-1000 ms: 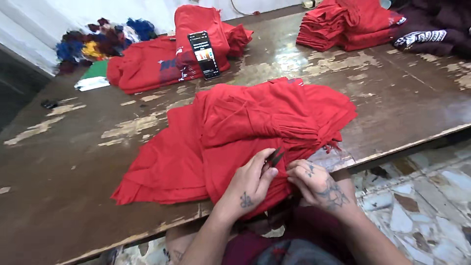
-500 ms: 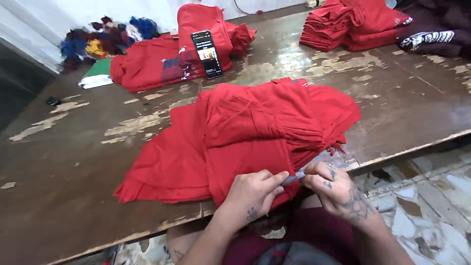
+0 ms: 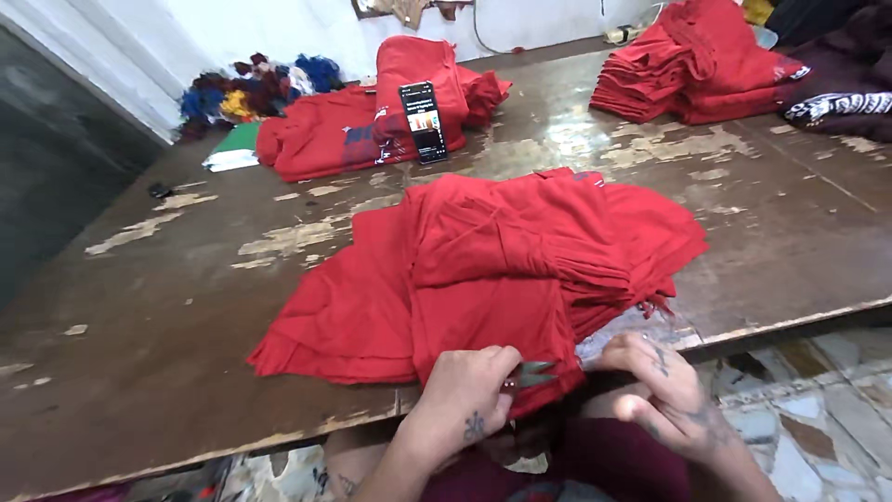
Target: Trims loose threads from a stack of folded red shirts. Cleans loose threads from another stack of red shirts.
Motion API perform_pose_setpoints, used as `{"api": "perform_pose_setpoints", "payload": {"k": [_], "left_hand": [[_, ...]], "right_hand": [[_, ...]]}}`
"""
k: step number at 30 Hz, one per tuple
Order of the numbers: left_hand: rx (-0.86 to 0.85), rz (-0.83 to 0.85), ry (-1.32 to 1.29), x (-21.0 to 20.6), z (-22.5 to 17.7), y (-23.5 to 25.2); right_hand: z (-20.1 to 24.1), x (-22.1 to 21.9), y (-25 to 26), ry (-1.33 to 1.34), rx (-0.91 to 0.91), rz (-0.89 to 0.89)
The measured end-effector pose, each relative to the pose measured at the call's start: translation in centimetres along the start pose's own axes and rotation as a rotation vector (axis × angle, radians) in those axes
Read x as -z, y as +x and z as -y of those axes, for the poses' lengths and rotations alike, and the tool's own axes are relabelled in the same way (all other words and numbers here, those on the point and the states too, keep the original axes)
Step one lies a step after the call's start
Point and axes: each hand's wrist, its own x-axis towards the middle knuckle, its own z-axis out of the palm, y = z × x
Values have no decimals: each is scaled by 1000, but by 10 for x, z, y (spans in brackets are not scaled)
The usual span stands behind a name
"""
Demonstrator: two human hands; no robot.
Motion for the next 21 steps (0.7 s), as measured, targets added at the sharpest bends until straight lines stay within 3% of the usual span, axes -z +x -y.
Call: {"api": "perform_pose_setpoints", "payload": {"k": [4,7,9,14,18,21], "left_hand": [[-33,20,-142,18,-3,29],[125,24,-536,6,15,51],[155,39,-694,-1,29,44],[122,233,-222,15,14,15],[15,140,-219,22,13,19],[42,269,-162,23,5,26]], "right_hand": [[-7,-35,32,22,-97,72],[-29,-58,34,494,-118,-84],[-39,-57,26,673,-123,-98],[-39,-23,2,406,-126,-5],[-21,-10,13,242,-146,-13],[-5,-15,29,136,-91,33]]}}
